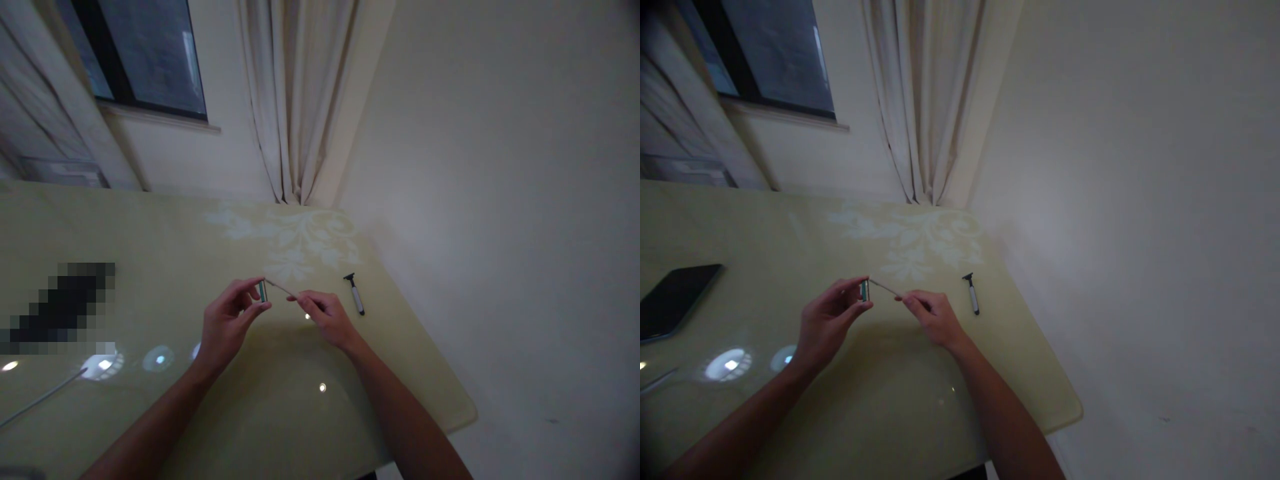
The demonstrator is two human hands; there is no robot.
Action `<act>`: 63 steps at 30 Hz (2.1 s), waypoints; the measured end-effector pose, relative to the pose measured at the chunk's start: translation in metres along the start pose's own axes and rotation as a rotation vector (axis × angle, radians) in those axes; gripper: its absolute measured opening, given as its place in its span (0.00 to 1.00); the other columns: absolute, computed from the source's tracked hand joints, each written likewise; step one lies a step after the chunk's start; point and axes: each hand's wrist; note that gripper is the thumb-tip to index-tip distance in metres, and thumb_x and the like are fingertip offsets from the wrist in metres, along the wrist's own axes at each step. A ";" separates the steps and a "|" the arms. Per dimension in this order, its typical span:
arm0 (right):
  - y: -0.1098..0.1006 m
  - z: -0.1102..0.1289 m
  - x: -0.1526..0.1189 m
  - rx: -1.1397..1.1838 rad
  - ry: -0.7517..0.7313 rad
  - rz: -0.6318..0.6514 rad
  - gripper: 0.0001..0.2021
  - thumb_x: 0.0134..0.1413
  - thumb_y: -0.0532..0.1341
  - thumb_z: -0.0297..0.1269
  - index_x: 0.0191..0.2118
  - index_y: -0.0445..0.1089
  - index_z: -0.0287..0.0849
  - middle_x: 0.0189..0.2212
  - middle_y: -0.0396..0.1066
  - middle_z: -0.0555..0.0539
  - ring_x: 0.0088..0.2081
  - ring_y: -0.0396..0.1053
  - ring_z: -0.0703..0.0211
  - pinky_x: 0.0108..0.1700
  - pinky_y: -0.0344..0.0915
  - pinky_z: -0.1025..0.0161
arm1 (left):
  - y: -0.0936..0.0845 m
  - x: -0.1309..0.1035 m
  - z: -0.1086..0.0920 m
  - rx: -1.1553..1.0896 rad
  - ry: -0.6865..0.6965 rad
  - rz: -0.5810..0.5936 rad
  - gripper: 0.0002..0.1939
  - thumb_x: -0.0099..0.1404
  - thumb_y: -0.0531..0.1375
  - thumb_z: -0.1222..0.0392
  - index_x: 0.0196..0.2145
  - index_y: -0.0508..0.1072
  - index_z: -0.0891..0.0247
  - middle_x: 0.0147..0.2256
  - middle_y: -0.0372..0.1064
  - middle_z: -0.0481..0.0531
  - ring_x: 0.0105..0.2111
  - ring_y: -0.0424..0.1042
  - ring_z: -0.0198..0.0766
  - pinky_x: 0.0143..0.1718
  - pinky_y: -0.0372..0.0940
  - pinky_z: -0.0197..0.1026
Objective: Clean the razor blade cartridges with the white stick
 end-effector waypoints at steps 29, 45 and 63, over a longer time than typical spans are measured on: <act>0.000 -0.001 0.000 -0.067 -0.014 0.028 0.25 0.73 0.57 0.54 0.51 0.84 0.38 0.23 0.62 0.52 0.26 0.54 0.63 0.30 0.50 0.64 | -0.001 0.001 0.005 -0.086 -0.065 0.020 0.20 0.58 0.75 0.57 0.50 0.85 0.53 0.34 0.69 0.47 0.29 0.65 0.32 0.29 0.64 0.34; -0.004 -0.002 0.000 -0.088 -0.019 -0.006 0.26 0.73 0.57 0.53 0.51 0.84 0.37 0.23 0.61 0.52 0.25 0.54 0.64 0.30 0.50 0.64 | 0.000 0.002 0.001 -0.078 -0.112 0.033 0.21 0.59 0.75 0.54 0.51 0.84 0.55 0.33 0.69 0.47 0.28 0.66 0.32 0.29 0.65 0.35; 0.000 -0.007 0.001 -0.061 -0.014 0.113 0.27 0.71 0.58 0.56 0.51 0.84 0.37 0.24 0.66 0.51 0.26 0.55 0.63 0.31 0.52 0.64 | -0.002 0.003 0.008 -0.074 -0.152 -0.024 0.24 0.58 0.75 0.50 0.51 0.84 0.56 0.34 0.70 0.48 0.30 0.68 0.33 0.31 0.67 0.36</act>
Point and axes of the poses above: each hand's wrist, its own x-axis towards the middle knuckle, its own y-axis out of the palm, z = x × y
